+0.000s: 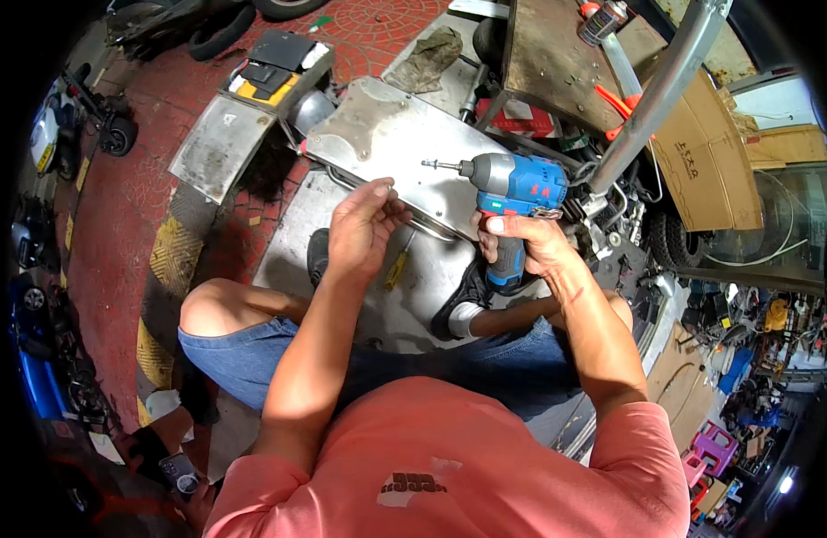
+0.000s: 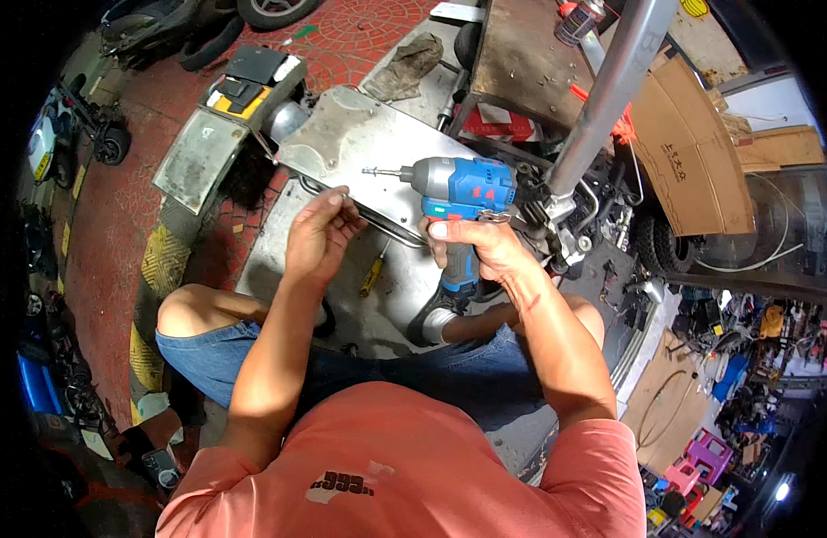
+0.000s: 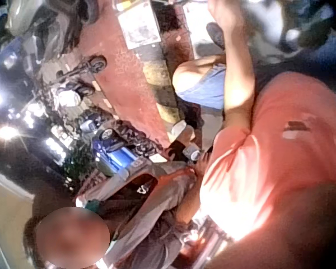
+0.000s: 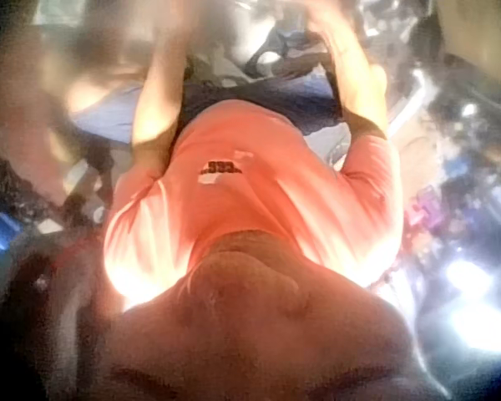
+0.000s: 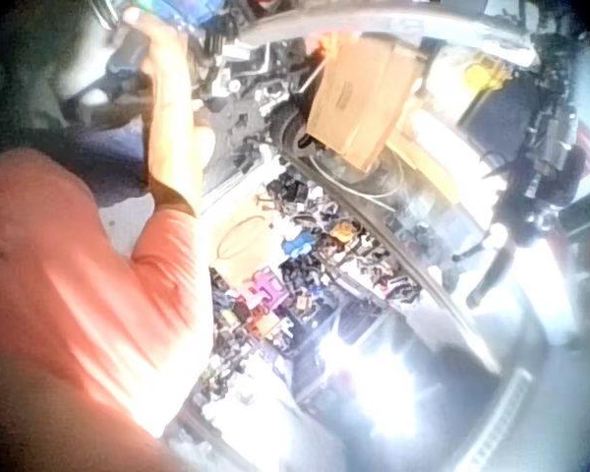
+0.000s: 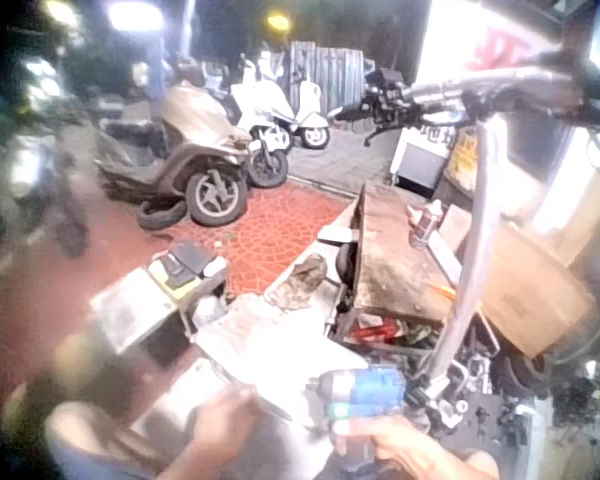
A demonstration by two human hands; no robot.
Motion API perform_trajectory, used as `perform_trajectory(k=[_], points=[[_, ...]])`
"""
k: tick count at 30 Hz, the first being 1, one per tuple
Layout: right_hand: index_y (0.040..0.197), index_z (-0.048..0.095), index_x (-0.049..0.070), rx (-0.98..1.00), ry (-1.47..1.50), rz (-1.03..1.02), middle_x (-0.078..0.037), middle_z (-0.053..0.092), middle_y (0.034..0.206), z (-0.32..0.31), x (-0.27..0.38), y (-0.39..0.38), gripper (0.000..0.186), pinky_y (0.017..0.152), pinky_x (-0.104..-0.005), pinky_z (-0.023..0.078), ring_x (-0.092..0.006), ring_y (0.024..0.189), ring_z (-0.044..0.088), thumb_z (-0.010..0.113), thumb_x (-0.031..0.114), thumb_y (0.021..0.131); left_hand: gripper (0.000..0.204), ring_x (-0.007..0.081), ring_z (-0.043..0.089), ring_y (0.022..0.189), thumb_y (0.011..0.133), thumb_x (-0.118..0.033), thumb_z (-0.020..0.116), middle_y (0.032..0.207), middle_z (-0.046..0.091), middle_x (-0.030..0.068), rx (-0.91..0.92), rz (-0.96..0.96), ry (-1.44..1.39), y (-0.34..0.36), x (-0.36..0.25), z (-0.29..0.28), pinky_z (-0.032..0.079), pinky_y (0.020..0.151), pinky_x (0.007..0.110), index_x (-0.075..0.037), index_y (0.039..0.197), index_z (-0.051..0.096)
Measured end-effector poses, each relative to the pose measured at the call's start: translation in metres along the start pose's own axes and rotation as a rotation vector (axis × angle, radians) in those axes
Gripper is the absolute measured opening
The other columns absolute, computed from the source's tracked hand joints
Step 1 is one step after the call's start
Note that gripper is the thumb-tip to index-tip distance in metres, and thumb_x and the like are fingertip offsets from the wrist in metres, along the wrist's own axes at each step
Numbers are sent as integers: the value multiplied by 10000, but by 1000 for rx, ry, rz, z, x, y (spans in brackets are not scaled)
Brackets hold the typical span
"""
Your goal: The person selects a screw from a container of hardware and then uses a power drill to fasten a metal panel onto the body of a scooter. The person is sitting on the floor in a cluttered workshop environment.
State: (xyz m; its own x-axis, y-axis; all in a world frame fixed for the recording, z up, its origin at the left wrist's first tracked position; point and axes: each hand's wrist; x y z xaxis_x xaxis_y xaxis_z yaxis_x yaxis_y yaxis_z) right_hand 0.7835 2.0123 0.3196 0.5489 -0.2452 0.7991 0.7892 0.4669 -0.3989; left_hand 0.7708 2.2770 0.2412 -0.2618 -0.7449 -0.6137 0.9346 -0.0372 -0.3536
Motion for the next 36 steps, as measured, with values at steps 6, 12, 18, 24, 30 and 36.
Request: perform_trajectory(k=[6,12,18,24,30,36], points=[[1049,694,8,-202,-39,123,-76,689,832,-36,-42,-15,260,609,-337,578,-182,676,669,816,112,844,200,184,659,813,1011,-113,607,909,664,72,-174,-221,159,6,62,-40,597,757,358,20,1154,648],[1038,682,69,-306,-54,272,-38,660,846,-58,-72,-15,281,587,-322,551,-156,680,638,845,120,815,177,170,660,796,988,-89,611,896,657,65,-187,-225,181,14,71,-34,612,729,346,17,1122,654],[1061,671,70,-338,-91,328,-29,646,841,-65,-78,-14,296,573,-314,543,-158,664,626,837,119,821,158,191,677,788,991,-89,609,883,672,76,-156,-203,184,20,77,-33,618,749,356,3,1103,671],[1054,669,60,-336,-179,289,-33,643,815,-62,-75,-4,278,539,-320,528,-156,623,615,828,103,829,166,190,683,771,994,-82,600,876,675,87,-175,-219,174,25,81,-38,631,725,344,12,1110,671],[1028,696,40,-384,-501,282,-56,681,813,-51,-63,6,255,610,-352,545,-178,677,656,829,113,823,188,182,679,789,993,-77,591,891,661,79,-175,-233,182,24,76,-34,634,739,341,20,1144,646],[1043,739,-61,-287,-1505,266,-297,729,1004,7,-3,21,437,886,-464,563,-414,985,731,761,285,777,227,180,674,797,977,-76,599,899,653,73,-137,-234,152,26,81,-48,631,756,349,21,1180,628]])
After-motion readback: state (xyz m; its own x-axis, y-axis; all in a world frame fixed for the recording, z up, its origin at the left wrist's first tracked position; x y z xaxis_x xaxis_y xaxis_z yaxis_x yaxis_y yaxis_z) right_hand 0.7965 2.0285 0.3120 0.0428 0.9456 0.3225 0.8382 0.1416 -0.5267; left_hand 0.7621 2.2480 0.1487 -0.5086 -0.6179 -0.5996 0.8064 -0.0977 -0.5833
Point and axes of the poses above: each hand's wrist, its own y-axis towards the middle knuckle, its own z-axis out of the palm, x = y × z
